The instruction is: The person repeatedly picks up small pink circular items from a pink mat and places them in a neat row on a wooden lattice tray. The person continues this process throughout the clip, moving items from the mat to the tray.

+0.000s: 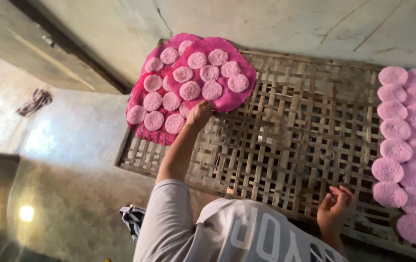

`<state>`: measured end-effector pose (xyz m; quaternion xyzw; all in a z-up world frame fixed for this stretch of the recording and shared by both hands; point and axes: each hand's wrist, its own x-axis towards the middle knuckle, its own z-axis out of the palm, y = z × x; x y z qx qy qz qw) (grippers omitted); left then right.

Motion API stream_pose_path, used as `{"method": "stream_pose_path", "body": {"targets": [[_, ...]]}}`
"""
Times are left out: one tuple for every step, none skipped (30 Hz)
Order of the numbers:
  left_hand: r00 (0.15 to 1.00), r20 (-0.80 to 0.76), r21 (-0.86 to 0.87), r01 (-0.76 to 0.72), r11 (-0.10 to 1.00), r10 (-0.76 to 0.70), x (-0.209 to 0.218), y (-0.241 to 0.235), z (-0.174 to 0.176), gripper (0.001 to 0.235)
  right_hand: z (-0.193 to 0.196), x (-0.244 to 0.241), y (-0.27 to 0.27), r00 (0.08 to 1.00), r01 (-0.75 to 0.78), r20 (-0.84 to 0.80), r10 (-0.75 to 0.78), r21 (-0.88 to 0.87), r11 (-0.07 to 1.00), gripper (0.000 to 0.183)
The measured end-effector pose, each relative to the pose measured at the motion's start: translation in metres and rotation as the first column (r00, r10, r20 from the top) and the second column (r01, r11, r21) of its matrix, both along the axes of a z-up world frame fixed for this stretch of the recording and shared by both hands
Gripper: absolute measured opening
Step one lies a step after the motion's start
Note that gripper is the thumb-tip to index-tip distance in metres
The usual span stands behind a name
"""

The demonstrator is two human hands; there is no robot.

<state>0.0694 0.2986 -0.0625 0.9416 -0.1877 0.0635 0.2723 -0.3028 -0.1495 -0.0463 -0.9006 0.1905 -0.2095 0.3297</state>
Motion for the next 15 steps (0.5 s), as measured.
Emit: {"method": "stream_pose_path", "body": {"targets": [[0.998,-0.05,0.011,0.031,0.999,-0.03,0.001,-0.009,0.007,0.011,0.001,-0.001,0.005,0.998,0.033,-0.047,-0.035,-0.055,0.998,0.018],[0.993,-0.1,0.022,0.062,0.998,-0.06,-0.001,-0.026,0.015,0.014,0.003,0.005,0.004,1.0,0.012,-0.014,-0.014,-0.087,0.996,0.017],[0.984,-0.15,0.035,0.104,0.994,-0.098,-0.006,-0.045,0.025,0.018,0.005,0.013,0.005,1.0,0.002,0.017,0.0,-0.116,0.993,0.016],[0.956,-0.261,-0.067,0.121,0.99,-0.134,-0.015,-0.061,0.035,0.014,0.005,0.019,0.006,0.999,-0.007,0.046,0.014,-0.146,0.989,0.015],[0.905,-0.383,-0.168,0.132,0.977,-0.188,-0.038,-0.081,0.04,0.013,0.007,0.014,0.007,0.998,-0.015,0.06,0.024,-0.149,0.989,0.015],[0.893,-0.363,-0.151,0.226,0.962,-0.267,-0.059,-0.105,0.045,0.013,0.007,0.014,0.007,0.997,-0.022,0.074,0.034,-0.153,0.988,0.015],[0.87,-0.346,-0.133,0.326,0.936,-0.352,-0.08,-0.126,0.05,0.014,0.009,0.013,0.008,0.996,-0.023,0.086,0.036,-0.155,0.988,0.015],[0.842,-0.276,-0.206,0.419,0.884,-0.464,-0.107,-0.145,0.054,0.016,0.01,0.013,0.009,0.991,-0.025,0.124,0.056,-0.237,0.971,0.014],[0.799,-0.2,-0.277,0.509,0.815,-0.566,-0.13,-0.158,0.059,0.022,0.013,0.016,0.008,0.985,-0.026,0.154,0.079,-0.32,0.947,0.012],[0.756,-0.278,-0.359,0.491,0.794,-0.593,-0.146,-0.166,0.062,0.025,0.016,0.02,0.009,0.977,0.004,0.205,0.058,-0.29,0.957,0.011],[0.707,-0.348,-0.435,0.46,0.774,-0.616,-0.158,-0.172,0.066,0.029,0.02,0.029,0.013,0.965,0.031,0.26,0.04,-0.265,0.964,0.011],[0.649,-0.414,-0.504,0.42,0.754,-0.638,-0.164,-0.177,0.069,0.033,0.026,0.033,0.02,0.975,0.014,0.222,0.009,-0.103,0.995,0.013],[0.761,-0.299,-0.412,0.441,0.797,-0.575,-0.161,-0.181,0.069,0.036,0.034,0.04,0.026,0.982,-0.003,0.188,-0.009,0.065,0.998,0.016],[0.846,-0.162,-0.321,0.442,0.838,-0.509,-0.155,-0.184,0.068,0.039,0.041,0.049,0.032,0.986,-0.071,0.147,0.075,-0.032,0.997,0.018],[0.867,-0.251,-0.277,0.361,0.891,-0.429,-0.149,-0.186,0.066,0.046,0.049,0.059,0.037,0.983,-0.149,0.094,0.16,-0.12,0.982,0.022]]}}
